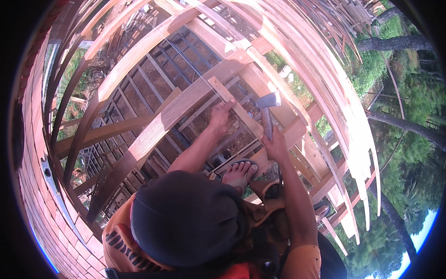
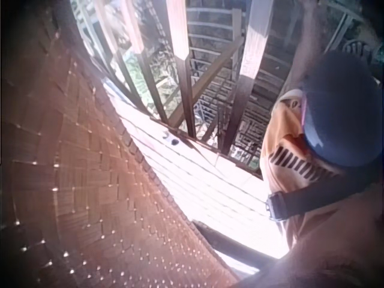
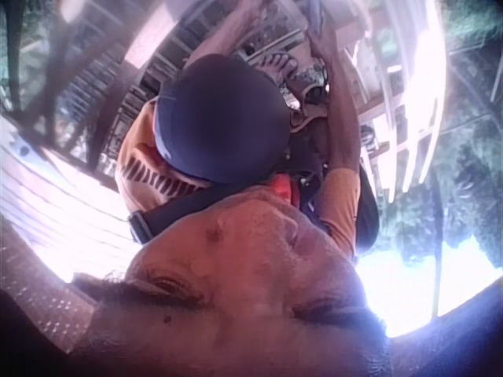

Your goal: The person measures a wooden beam with a yellow measuring tape and marks it with a pink pencil before hammering a nail into the wood and adjusting other beams on the roof frame.

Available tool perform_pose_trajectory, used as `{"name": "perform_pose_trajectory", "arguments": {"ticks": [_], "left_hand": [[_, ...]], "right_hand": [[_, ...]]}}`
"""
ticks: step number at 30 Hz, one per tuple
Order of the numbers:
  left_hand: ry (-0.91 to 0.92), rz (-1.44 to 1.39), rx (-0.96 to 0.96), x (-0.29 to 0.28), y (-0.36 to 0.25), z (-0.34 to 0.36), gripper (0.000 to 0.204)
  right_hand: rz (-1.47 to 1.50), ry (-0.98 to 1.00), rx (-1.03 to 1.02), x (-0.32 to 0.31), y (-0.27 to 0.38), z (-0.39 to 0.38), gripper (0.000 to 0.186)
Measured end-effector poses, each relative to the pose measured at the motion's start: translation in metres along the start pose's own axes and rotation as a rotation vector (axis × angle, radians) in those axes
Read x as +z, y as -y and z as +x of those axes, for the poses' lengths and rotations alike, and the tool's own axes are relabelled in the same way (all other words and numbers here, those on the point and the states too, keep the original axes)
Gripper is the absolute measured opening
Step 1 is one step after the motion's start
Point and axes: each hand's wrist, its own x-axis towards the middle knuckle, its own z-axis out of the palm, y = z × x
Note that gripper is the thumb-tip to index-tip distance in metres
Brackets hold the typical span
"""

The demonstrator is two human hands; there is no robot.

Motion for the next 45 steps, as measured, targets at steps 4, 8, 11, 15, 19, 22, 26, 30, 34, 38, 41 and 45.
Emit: {"name": "perform_pose_trajectory", "arguments": {"ticks": [4, 8, 11, 15, 19, 22, 26, 30, 34, 38, 41, 45], "left_hand": [[-0.004, 0.087, 0.010, 0.000, -0.002, 0.002, 0.023], [-0.019, 0.048, -0.014, 0.003, -0.005, -0.005, 0.025], [0.084, -0.093, -0.012, 0.004, -0.003, -0.005, 0.029], [0.185, -0.129, 0.047, -0.006, 0.000, -0.003, 0.033], [0.075, -0.036, 0.029, 0.000, 0.004, -0.004, 0.032], [0.031, -0.016, 0.019, 0.003, 0.002, -0.004, 0.030], [0.000, -0.025, 0.032, 0.004, -0.008, -0.011, 0.024], [0.007, -0.083, 0.040, 0.002, -0.007, -0.007, 0.023], [0.030, -0.053, 0.034, 0.015, -0.002, -0.006, 0.023], [0.039, -0.031, 0.035, 0.003, -0.001, 0.001, 0.023], [0.011, -0.020, 0.033, -0.009, -0.009, 0.007, 0.024], [0.093, 0.098, -0.021, -0.029, 0.002, 0.027, 0.033]], "right_hand": [[-0.010, -0.018, -0.019, -0.003, 0.004, 0.001, 0.037], [-0.094, 0.033, 0.007, -0.026, 0.017, 0.013, 0.035], [0.097, -0.020, -0.003, -0.029, 0.022, 0.021, 0.031], [0.154, 0.035, 0.113, -0.035, 0.054, 0.022, 0.029], [0.240, 0.094, 0.132, -0.032, 0.054, 0.023, 0.029], [0.265, 0.106, 0.103, -0.028, 0.052, 0.023, 0.031], [0.231, 0.130, 0.089, -0.024, 0.057, 0.022, 0.037], [0.221, 0.113, 0.113, -0.025, 0.052, 0.019, 0.039], [0.145, 0.032, 0.074, -0.034, 0.032, 0.012, 0.044], [0.084, 0.036, 0.081, -0.033, 0.044, -0.001, 0.035], [0.085, 0.007, -0.083, -0.023, 0.057, -0.014, 0.034], [0.087, 0.031, -0.020, -0.029, 0.058, -0.053, 0.031]]}}
